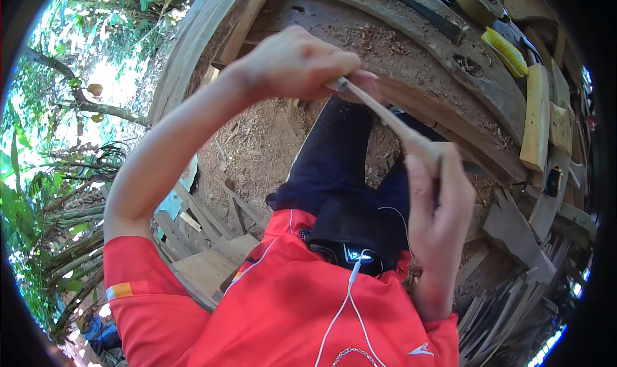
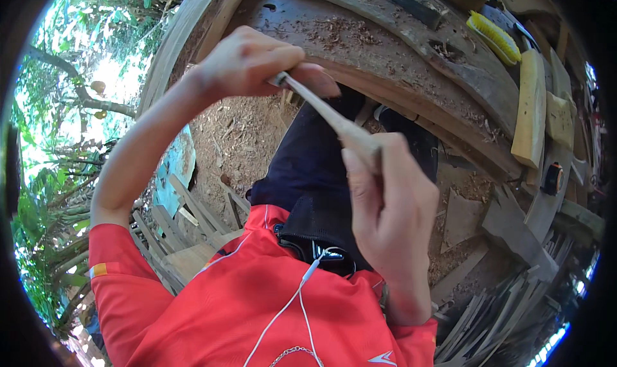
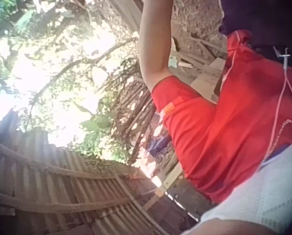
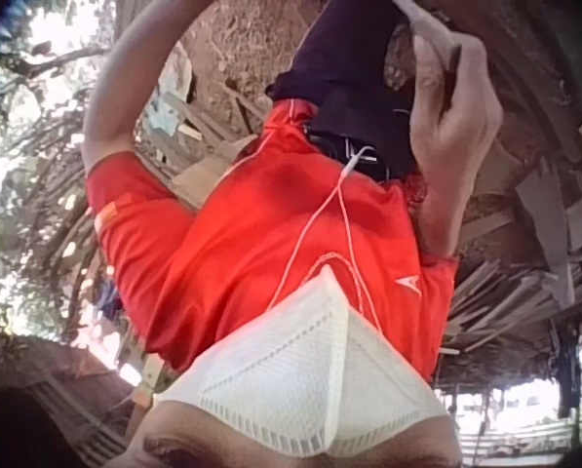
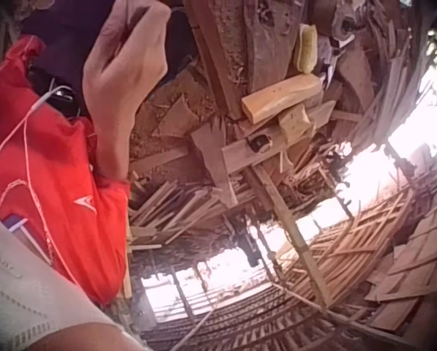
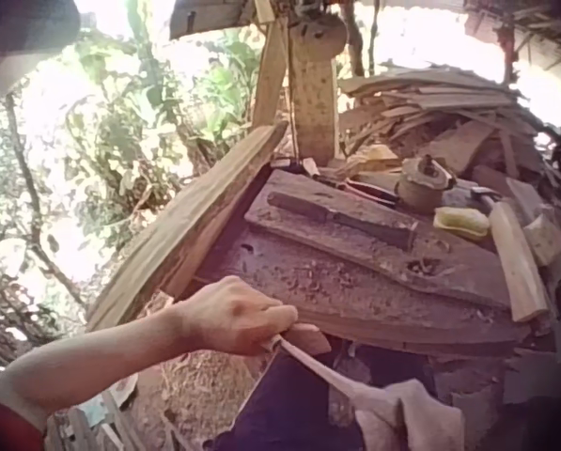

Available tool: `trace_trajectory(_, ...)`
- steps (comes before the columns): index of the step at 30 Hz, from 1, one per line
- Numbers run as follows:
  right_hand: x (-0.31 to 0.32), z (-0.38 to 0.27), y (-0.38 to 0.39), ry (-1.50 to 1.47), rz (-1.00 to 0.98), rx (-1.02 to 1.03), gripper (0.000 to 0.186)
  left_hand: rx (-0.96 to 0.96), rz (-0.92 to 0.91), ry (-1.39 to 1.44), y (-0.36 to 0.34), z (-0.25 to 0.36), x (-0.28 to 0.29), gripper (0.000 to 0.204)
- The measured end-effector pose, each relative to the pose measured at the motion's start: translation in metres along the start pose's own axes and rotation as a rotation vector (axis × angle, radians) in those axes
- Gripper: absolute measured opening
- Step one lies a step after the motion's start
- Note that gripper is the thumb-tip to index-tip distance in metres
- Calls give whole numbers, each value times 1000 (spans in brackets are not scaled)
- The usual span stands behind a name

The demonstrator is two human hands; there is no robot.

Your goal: Carving and sanding a wooden spoon using a hand tool and sandpaper.

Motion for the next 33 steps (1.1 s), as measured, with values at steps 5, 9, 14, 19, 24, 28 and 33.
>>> trace_trajectory(5, -8, -20, -16, 182, 26, 199, 14, 165, 54, 69, -7, 7, -1, 19)
trace_trajectory(9, -1, -21, -23, 103, 59, 256, 15, 230, 103, 137, -16, 20, -1, 18)
trace_trajectory(14, 23, -43, -31, 128, 103, 369, 20, 348, 177, 394, -33, 39, 10, 18)
trace_trajectory(19, 42, -52, -37, 119, -47, 432, 22, 338, 105, 617, -39, 52, 10, 20)
trace_trajectory(24, 33, -62, -35, 160, -192, 511, 25, 466, 79, 885, -37, 64, 3, 21)
trace_trajectory(28, 41, -62, -38, 88, -181, 521, 26, 471, 124, 915, -37, 73, 4, 27)
trace_trajectory(33, 53, -62, -31, 196, -197, 500, 38, 526, -121, 1086, -33, 83, -7, 24)
Point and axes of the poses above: each hand's wrist, its own y-axis away from the middle knuckle, its own x-axis out of the back of the hand, z = x × y, the point moved 8 cm from there along -y, towards the middle knuckle, and after that the axes turned 3 degrees about z, right-handed, at the moved point
